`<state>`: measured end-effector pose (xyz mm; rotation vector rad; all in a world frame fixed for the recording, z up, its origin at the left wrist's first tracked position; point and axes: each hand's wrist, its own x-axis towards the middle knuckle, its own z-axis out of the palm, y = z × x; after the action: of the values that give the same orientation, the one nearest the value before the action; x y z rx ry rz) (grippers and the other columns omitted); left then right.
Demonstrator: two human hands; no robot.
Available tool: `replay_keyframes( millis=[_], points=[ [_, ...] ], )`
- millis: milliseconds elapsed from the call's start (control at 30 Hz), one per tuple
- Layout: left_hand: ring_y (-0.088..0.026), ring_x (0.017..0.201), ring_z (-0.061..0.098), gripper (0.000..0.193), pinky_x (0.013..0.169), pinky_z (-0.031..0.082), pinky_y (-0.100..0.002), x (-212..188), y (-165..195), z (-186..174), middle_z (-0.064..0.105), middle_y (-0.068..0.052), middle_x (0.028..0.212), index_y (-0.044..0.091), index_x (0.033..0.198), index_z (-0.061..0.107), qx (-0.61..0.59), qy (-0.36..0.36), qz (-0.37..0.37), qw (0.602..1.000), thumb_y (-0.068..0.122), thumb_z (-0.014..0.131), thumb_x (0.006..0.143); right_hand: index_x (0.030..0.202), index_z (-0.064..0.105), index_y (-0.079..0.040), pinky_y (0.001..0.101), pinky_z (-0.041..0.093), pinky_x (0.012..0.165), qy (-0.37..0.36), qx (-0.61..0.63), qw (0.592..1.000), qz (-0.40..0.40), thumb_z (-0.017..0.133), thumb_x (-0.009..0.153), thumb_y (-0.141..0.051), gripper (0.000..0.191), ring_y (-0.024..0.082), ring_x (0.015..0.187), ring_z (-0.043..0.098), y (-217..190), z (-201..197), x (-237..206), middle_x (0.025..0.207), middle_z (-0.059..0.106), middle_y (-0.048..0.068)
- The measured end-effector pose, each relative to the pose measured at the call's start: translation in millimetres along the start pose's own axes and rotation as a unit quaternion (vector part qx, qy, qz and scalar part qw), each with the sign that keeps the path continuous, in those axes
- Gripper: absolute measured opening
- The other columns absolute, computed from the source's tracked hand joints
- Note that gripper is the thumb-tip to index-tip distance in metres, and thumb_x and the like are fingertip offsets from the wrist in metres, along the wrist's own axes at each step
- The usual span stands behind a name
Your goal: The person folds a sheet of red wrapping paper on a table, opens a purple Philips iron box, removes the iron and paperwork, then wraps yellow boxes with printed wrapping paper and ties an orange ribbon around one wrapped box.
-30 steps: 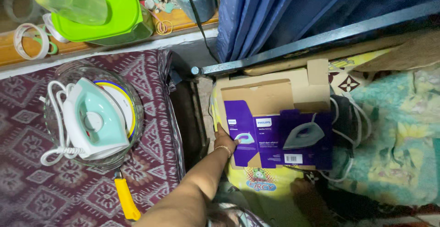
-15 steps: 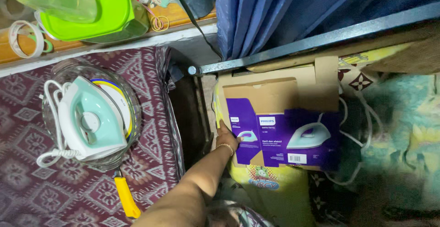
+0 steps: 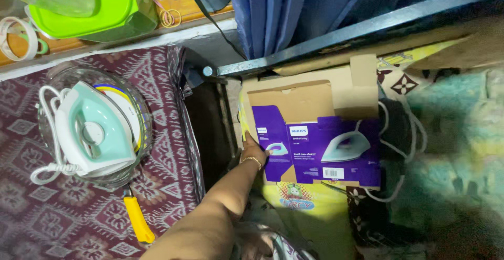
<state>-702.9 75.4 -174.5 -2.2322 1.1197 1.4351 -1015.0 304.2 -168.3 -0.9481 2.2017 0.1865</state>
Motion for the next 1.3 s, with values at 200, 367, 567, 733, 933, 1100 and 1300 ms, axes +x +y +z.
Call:
replay_keyframes(
  millis=[200, 367, 567, 733, 933, 1100, 1300],
  points=[
    [-0.038, 0.146, 0.038, 0.138, 0.121, 0.033, -0.04, 5.2, -4.3, 5.9, 0.028, -0.023, 0.161, 0.013, 0.162, -0.013, -0.029, 0.004, 0.02, 0.999, 0.026, 0.092, 0.073, 0.149, 0.032, -0.005, 0.0607, 0.035, 0.105, 0.05, 0.027, 0.997, 0.043, 0.076, 0.083, -0.045, 0.089, 0.048, 0.13, 0.035, 17.8, -11.4, -3.9, 0.143, 0.034, 0.027],
    [-0.04, 0.144, 0.041, 0.136, 0.12, 0.034, -0.041, 8.7, -10.6, 14.8, 0.028, -0.023, 0.16, 0.015, 0.162, -0.014, -0.01, 0.002, 0.009, 1.0, 0.03, 0.091, 0.076, 0.153, 0.027, -0.003, 0.0625, 0.033, 0.107, 0.088, 0.039, 0.992, 0.084, 0.076, 0.083, -0.047, 0.096, 0.05, 0.134, 0.031, 48.1, -12.0, -23.4, 0.149, 0.03, 0.029],
    [-0.039, 0.142, 0.046, 0.133, 0.118, 0.037, -0.038, -1.7, -10.7, 6.4, 0.037, -0.027, 0.156, 0.009, 0.161, -0.012, -0.076, 0.029, 0.083, 0.993, 0.021, 0.089, 0.075, 0.158, 0.021, 0.0, 0.0646, 0.031, 0.109, 0.127, 0.057, 0.983, 0.117, 0.077, 0.083, -0.049, 0.105, 0.053, 0.14, 0.027, 80.0, 4.1, -60.8, 0.156, 0.024, 0.032],
    [-0.037, 0.141, 0.047, 0.129, 0.117, 0.038, -0.035, -23.4, -18.1, -2.5, 0.042, -0.027, 0.153, 0.005, 0.161, -0.014, -0.108, 0.016, 0.081, 0.991, 0.02, 0.084, 0.078, 0.162, 0.017, 0.002, 0.0663, 0.029, 0.111, 0.167, 0.049, 0.976, 0.128, 0.077, 0.083, -0.051, 0.113, 0.056, 0.144, 0.023, 77.0, 11.1, -89.2, 0.161, 0.02, 0.034],
    [-0.033, 0.137, 0.052, 0.127, 0.115, 0.039, -0.031, -34.4, -35.7, -19.6, 0.047, -0.027, 0.151, -0.001, 0.159, -0.016, -0.176, 0.018, 0.124, 0.976, 0.021, 0.079, 0.077, 0.167, 0.021, -0.007, 0.0669, 0.032, 0.111, 0.218, 0.082, 0.961, 0.147, 0.077, 0.078, -0.037, 0.11, 0.056, 0.147, 0.025, 54.4, 18.1, -127.7, 0.165, 0.017, 0.034],
    [-0.033, 0.133, 0.053, 0.126, 0.109, 0.043, -0.032, -55.3, -48.9, -26.0, 0.043, -0.028, 0.15, -0.006, 0.157, -0.011, -0.24, 0.007, 0.268, 0.933, 0.021, 0.083, 0.077, 0.165, 0.028, -0.016, 0.056, 0.04, 0.113, 0.198, 0.103, 0.967, 0.127, 0.074, 0.079, -0.027, 0.099, 0.055, 0.143, 0.034, 33.6, 23.4, -157.7, 0.17, 0.009, 0.033],
    [-0.018, 0.101, 0.065, 0.092, 0.076, 0.054, -0.038, -136.7, -91.2, -85.4, 0.066, -0.01, 0.123, 0.016, 0.162, 0.018, -0.225, -0.315, 0.257, 0.886, 0.034, 0.066, 0.086, 0.161, 0.028, -0.011, 0.0502, 0.036, 0.116, 0.266, 0.036, 0.963, 0.018, 0.085, 0.073, -0.026, 0.106, 0.056, 0.15, 0.024, -4.0, 43.9, -185.4, 0.159, 0.008, 0.037]
  ],
)
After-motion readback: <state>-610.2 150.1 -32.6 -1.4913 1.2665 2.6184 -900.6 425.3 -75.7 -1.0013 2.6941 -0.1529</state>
